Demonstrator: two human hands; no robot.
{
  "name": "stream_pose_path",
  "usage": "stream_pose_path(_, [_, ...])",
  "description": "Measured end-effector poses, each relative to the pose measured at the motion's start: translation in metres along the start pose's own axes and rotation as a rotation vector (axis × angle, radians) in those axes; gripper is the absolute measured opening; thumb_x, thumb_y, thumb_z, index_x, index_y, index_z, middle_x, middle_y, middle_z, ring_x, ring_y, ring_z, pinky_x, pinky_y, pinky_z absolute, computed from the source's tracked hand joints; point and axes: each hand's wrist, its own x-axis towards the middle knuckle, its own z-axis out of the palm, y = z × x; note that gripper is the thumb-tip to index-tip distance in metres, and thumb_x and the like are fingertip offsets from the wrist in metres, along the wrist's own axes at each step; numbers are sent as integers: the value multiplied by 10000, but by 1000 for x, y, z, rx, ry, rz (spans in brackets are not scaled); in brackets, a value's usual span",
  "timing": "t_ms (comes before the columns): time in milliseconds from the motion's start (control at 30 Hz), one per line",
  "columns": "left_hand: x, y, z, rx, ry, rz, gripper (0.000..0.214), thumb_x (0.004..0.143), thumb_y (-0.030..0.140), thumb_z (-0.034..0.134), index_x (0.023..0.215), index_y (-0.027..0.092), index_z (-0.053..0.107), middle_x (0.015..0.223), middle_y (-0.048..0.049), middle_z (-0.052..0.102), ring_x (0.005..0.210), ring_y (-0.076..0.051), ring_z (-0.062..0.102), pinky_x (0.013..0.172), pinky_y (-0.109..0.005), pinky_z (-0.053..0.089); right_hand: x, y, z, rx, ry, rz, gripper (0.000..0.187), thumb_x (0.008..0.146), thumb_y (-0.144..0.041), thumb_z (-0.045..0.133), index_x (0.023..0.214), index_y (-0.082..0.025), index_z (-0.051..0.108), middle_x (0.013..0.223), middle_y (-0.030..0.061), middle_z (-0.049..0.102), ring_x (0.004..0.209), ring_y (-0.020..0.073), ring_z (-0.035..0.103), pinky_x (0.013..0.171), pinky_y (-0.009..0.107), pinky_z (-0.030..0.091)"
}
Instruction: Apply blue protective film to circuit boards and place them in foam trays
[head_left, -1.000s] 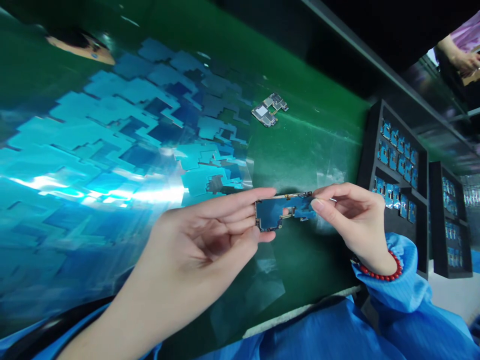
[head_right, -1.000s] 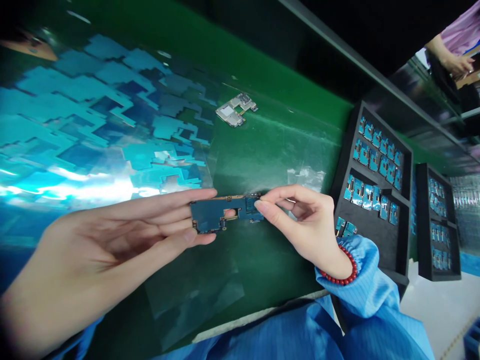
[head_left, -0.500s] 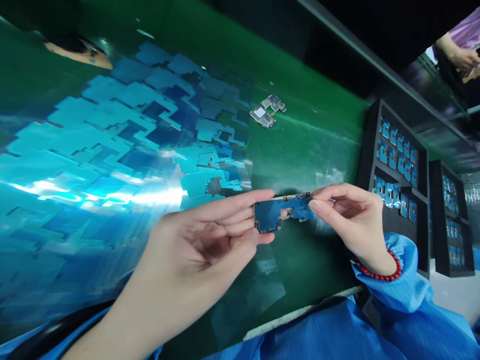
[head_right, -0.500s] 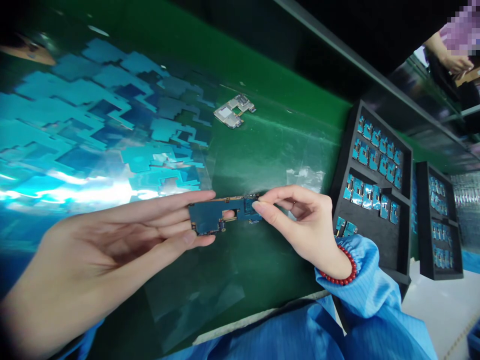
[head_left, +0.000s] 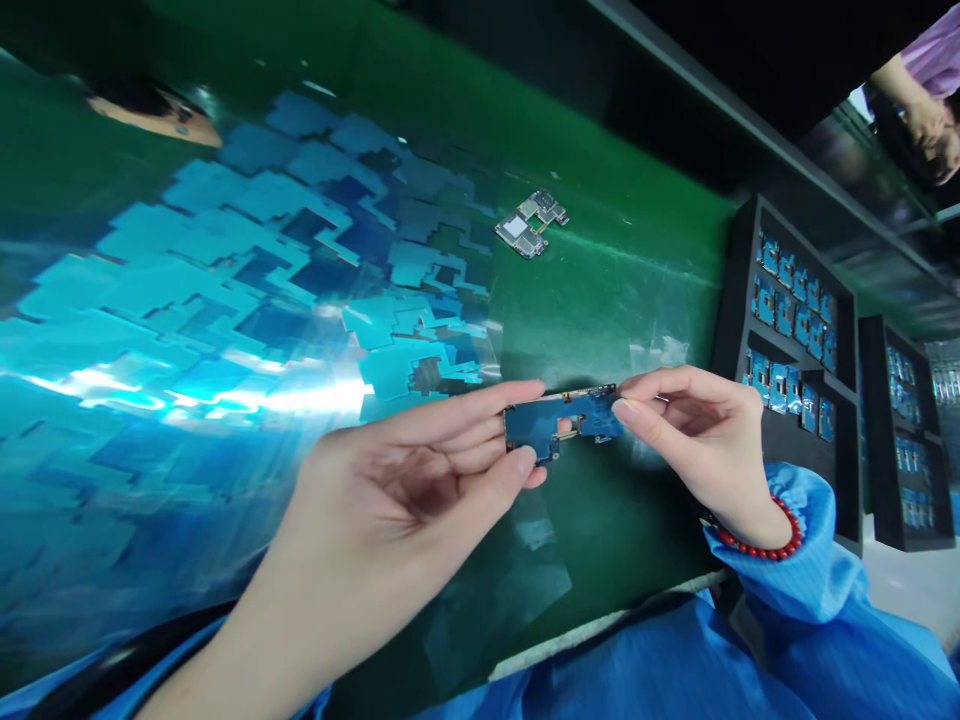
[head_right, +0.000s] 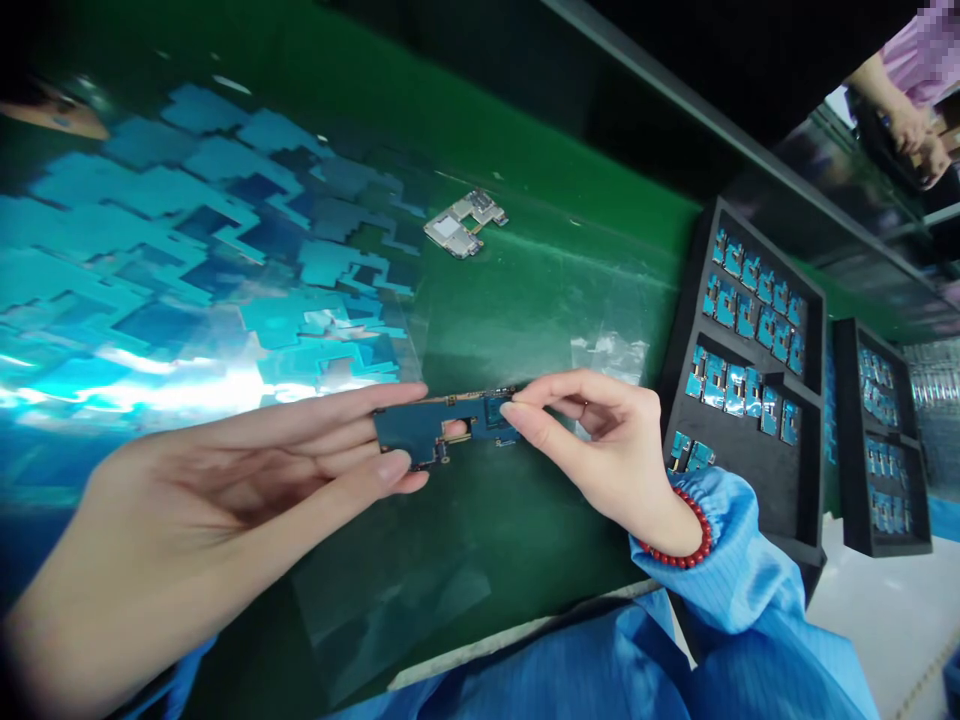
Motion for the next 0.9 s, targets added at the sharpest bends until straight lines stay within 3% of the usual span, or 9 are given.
stream_pose_path(333, [2,-2,1,48,34,14,265,600,228,792,850,317,789,666,1,752,546,-183,715,548,-130,540,-2,3,1,56,-11,-6,97,737,-88,748,763,-179,728,744,-13,726,692,95,690,688,169,597])
stream_pose_path(600, [2,-4,-1,39,50,-56,210,600,240,799,805,288,788,673,2,758,521,-195,711,523,-137,560,-4,6,2,53,-33,-6,81,751,-112,750,777,-177,710,764,-5,718,710,102,683,692,186,585])
stream_pose_path(900, [-1,-6,0,100,89,-1,184,637,257,800,802,336,783,643,40,752,488,-154,700,524,-107,560,-5,8,3,-163,-67,-183,81,850,-156,666,795,-177,609,705,-29,628,656,81,586,663,216,508])
